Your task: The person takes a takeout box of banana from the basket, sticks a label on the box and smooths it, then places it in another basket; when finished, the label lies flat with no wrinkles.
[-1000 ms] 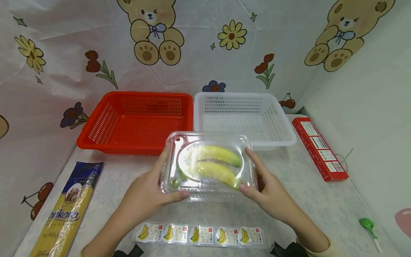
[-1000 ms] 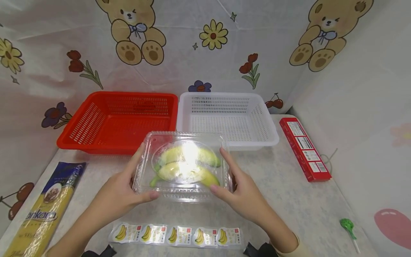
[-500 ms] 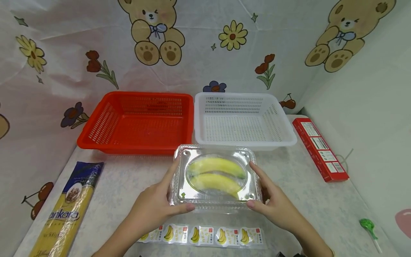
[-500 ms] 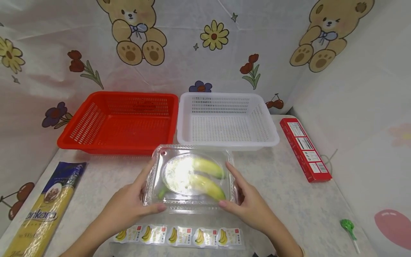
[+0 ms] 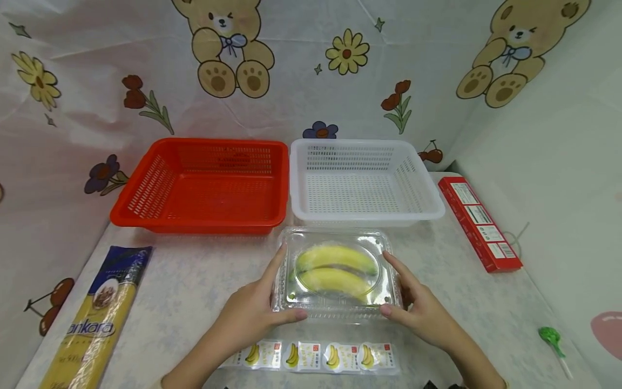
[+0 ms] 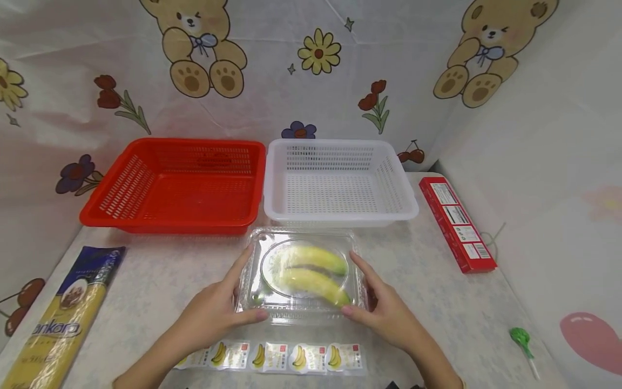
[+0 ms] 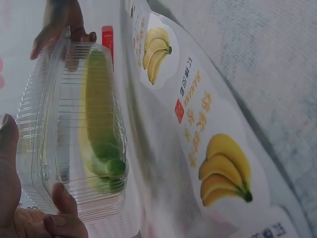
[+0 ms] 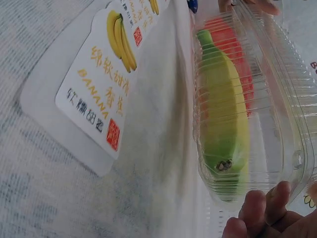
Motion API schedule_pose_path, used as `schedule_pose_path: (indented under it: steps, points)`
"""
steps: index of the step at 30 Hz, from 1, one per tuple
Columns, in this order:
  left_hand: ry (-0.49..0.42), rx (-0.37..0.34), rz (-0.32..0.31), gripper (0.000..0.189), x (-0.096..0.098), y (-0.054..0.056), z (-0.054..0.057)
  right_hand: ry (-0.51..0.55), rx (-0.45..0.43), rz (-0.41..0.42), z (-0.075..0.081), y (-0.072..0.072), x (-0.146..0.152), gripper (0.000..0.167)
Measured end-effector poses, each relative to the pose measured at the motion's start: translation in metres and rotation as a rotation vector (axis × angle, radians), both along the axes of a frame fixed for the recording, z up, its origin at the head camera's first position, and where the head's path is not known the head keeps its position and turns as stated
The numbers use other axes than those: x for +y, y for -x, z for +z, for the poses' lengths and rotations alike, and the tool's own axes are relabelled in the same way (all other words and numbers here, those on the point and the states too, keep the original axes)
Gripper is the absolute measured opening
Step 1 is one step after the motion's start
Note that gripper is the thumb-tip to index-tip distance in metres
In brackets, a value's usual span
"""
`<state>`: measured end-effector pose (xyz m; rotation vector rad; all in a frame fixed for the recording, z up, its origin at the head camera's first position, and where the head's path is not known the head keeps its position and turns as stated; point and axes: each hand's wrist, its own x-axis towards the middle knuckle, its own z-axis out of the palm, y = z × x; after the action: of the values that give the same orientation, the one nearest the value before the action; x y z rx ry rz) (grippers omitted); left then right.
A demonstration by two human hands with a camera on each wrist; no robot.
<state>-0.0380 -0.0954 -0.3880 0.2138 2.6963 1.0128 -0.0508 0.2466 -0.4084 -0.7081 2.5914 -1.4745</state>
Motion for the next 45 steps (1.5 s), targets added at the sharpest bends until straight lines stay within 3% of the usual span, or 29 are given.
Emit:
schedule_pose_path:
  steps: [14, 28, 36, 41, 45]
  points:
    - [-0.061, -0.039, -0.029, 0.118, 0.016, 0.019, -0.021, -0.088, -0.057, -0.031, -0.016, 0.014, 0.020, 0.092]
    - [-0.056, 0.008, -0.014, 0.114, 0.024, 0.022, -0.023, -0.138, -0.058, -0.053, -0.018, 0.023, 0.029, 0.088]
    - [0.066, 0.043, -0.007, 0.116, 0.025, 0.022, -0.019, -0.250, 0.049, -0.117, -0.016, 0.021, 0.032, 0.086]
    - [0.121, 0.147, 0.023, 0.113, 0.030, 0.012, -0.005, -0.314, 0.168, -0.206, -0.010, 0.012, 0.034, 0.090]
    - [0.033, 0.302, -0.068, 0.097, 0.040, -0.002, 0.007, -0.233, 0.249, -0.226, -0.008, -0.001, 0.035, 0.087]
